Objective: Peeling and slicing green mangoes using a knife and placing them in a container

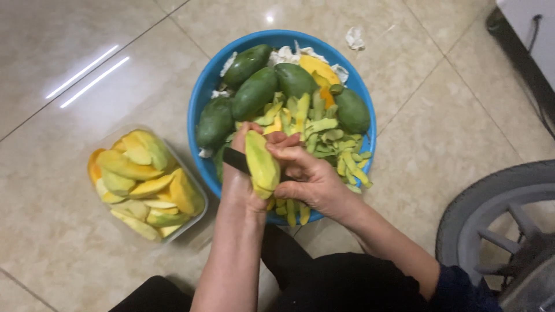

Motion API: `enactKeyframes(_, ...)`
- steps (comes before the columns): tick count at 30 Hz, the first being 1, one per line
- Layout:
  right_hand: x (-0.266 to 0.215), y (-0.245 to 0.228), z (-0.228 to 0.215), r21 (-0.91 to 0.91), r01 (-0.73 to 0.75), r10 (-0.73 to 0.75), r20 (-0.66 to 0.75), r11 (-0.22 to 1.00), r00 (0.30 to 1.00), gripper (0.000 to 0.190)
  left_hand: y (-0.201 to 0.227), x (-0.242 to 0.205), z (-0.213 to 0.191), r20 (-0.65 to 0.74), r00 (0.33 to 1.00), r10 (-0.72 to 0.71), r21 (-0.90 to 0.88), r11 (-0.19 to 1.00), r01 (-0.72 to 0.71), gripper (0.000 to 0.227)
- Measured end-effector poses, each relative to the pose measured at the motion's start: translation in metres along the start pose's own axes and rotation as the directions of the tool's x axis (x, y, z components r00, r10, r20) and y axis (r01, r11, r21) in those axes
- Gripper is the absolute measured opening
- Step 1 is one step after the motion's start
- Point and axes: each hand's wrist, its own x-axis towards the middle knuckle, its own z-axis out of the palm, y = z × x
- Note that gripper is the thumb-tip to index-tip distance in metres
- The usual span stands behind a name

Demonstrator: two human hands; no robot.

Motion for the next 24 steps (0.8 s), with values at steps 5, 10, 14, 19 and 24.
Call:
enactKeyframes(5, 0.001, -0.005, -0.001, -0.095, 0.055, -0.055, 0.001, 0.994, 0.998, 0.078, 0.004, -0.002, -0.003, 0.003, 0.998, 0.06, -0.031, 0.998, -0.06, 0.033)
enactKeyframes(10, 0.002, -0.024, -0.007, -0.127, -0.08, 0.076, -0.036, 0.989, 0.996, 0.088, 0.008, -0.014, 0.008, 0.158, 0.982, 0.104, -0.032, 0.994, -0.1, 0.056)
enactKeyframes(14, 0.002, -0.019, -0.022, -0.155, -0.117, 0.098, -0.123, 0.981, 0.988, 0.087, 0.011, -0.042, 0.029, 0.318, 0.933, 0.166, 0.433, 0.85, -0.299, 0.118)
enactKeyframes(19, 0.009, -0.042, -0.003, -0.285, -0.249, 0.236, -0.08, 0.926, 0.968, 0.089, 0.015, -0.023, -0.005, 0.306, 0.948, 0.083, 0.464, 0.857, -0.225, 0.108)
enactKeyframes(24, 0.013, -0.029, -0.013, -0.297, -0.251, 0.259, -0.012, 0.921, 0.966, 0.09, 0.008, 0.003, -0.03, 0.202, 0.977, 0.062, 0.321, 0.939, -0.126, 0.097)
